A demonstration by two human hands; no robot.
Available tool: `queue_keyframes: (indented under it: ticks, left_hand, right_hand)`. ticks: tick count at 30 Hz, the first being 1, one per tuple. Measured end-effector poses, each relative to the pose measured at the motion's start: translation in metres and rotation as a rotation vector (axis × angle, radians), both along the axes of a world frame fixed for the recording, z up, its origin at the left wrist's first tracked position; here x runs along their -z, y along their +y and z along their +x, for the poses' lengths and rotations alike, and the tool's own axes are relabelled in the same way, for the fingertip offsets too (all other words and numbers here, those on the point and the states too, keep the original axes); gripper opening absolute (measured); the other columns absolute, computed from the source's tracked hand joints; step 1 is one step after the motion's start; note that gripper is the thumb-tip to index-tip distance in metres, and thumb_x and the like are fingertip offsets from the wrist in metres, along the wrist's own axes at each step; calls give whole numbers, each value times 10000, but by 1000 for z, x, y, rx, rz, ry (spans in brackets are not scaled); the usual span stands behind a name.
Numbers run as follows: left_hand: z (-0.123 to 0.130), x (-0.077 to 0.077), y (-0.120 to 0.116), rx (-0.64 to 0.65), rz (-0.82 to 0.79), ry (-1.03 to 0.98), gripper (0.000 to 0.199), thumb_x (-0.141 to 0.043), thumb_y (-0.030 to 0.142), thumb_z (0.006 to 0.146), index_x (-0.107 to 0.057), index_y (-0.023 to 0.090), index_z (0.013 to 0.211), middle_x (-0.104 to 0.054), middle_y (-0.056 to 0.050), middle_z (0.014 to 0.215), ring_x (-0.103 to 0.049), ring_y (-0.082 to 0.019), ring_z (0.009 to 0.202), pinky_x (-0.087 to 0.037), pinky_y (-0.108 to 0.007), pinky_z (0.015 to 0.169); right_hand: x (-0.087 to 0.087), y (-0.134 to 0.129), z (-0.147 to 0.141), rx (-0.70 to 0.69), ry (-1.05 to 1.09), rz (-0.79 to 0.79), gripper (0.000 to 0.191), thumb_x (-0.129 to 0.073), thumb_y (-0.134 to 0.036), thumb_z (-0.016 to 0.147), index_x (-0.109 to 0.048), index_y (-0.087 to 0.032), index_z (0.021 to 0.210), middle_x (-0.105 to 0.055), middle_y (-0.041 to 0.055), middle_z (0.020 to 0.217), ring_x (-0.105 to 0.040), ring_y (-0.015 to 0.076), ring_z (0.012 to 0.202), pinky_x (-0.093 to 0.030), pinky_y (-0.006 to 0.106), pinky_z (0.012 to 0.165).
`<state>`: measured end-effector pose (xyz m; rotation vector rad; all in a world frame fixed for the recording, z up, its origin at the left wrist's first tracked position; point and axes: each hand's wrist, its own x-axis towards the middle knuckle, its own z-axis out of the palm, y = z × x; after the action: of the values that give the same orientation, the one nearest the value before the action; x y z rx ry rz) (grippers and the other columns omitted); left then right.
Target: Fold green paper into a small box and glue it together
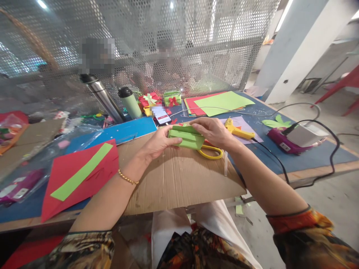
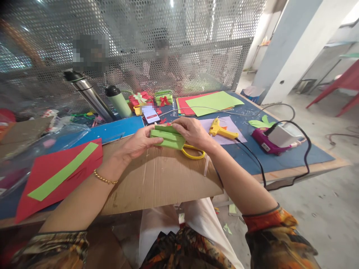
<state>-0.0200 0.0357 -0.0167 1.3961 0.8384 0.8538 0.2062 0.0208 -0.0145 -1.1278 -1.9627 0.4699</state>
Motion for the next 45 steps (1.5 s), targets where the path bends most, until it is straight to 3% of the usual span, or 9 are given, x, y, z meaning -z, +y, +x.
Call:
queue_keyframes:
  ticks: [6, 11, 17, 22, 27, 34, 39, 42, 45]
  left_hand:
    - [1, -2, -2, 18, -33, -18, 570, -936, 285, 635, -693, 134, 1128, -724, -105, 1072, -694, -189, 845, -601, -276, 621]
    - [0, 3, 1, -39, -57, -45, 533, -922, 257, 643, -699, 142, 1114, -723, -100, 1073, -699, -188, 840, -604, -283, 625]
    - [-9, 4, 17, -179, -46, -79, 424, -852, 137, 655, -669, 141, 1036, -726, -92, 1046, -713, -205, 845, -601, -295, 624]
    - [-32, -4, 21, -268, -39, -53, 380, -817, 133, 674, -643, 141, 1012, -727, -93, 1005, -710, -202, 812, -590, -293, 617]
    - [-57, 2, 4, -381, -52, 11, 338, -786, 109, 696, -611, 141, 983, -684, -86, 999, -704, -207, 849, -611, -308, 638]
    - [-79, 18, -3, -654, 125, 389, 510, -764, 174, 717, -648, 140, 1213, -652, -85, 1072, -650, -210, 981, -571, -367, 894]
    - [-117, 5, -12, -671, 435, 678, 492, -720, 288, 787, -671, 181, 1265, -655, -132, 1300, -638, -249, 1127, -522, -395, 1003]
    - [-158, -8, -32, -693, 605, 1039, 428, -663, 356, 855, -699, 202, 1253, -662, -144, 1306, -610, -307, 1215, -495, -432, 1048]
    - [-197, -12, -53, -702, 580, 1487, 388, -627, 405, 893, -732, 175, 1187, -677, -206, 1257, -601, -407, 1224, -462, -532, 1045]
  right_hand:
    - [0, -1, 0, 1, -70, 28, 461, -433, -471, 1017, -717, -144, 862, -638, 35, 737, -498, 133, 659, -378, 284, 656]
    - [0, -4, -1, 47, -11, 24, 540, -392, -582, 1030, -724, -166, 940, -701, 60, 850, -586, 169, 760, -425, 293, 715]
    - [8, 6, 1, 127, 44, 60, 301, -539, -390, 969, -747, -188, 1052, -765, 109, 1068, -678, 227, 959, -530, 362, 860]
    - [15, 11, 0, 140, 11, 67, 253, -576, -332, 933, -773, -193, 1011, -785, 109, 1049, -691, 224, 887, -558, 385, 838]
    - [19, 11, -2, 116, -28, 85, 249, -592, -308, 909, -779, -168, 993, -787, 117, 1001, -679, 205, 798, -555, 376, 812]
    - [23, 15, 0, 124, -93, 126, 246, -570, -301, 896, -787, -185, 920, -782, 108, 952, -650, 204, 752, -509, 358, 750]
    - [16, 12, 2, 253, -106, 90, 407, -541, -495, 947, -656, -206, 684, -658, 58, 658, -547, 181, 617, -400, 333, 640]
    - [13, 12, 4, 346, -74, 82, 446, -563, -544, 935, -519, -240, 610, -539, 23, 556, -480, 170, 566, -360, 328, 604]
    - [15, 16, 7, 374, -58, 86, 349, -573, -456, 929, -498, -258, 652, -548, 34, 593, -488, 189, 593, -372, 338, 614]
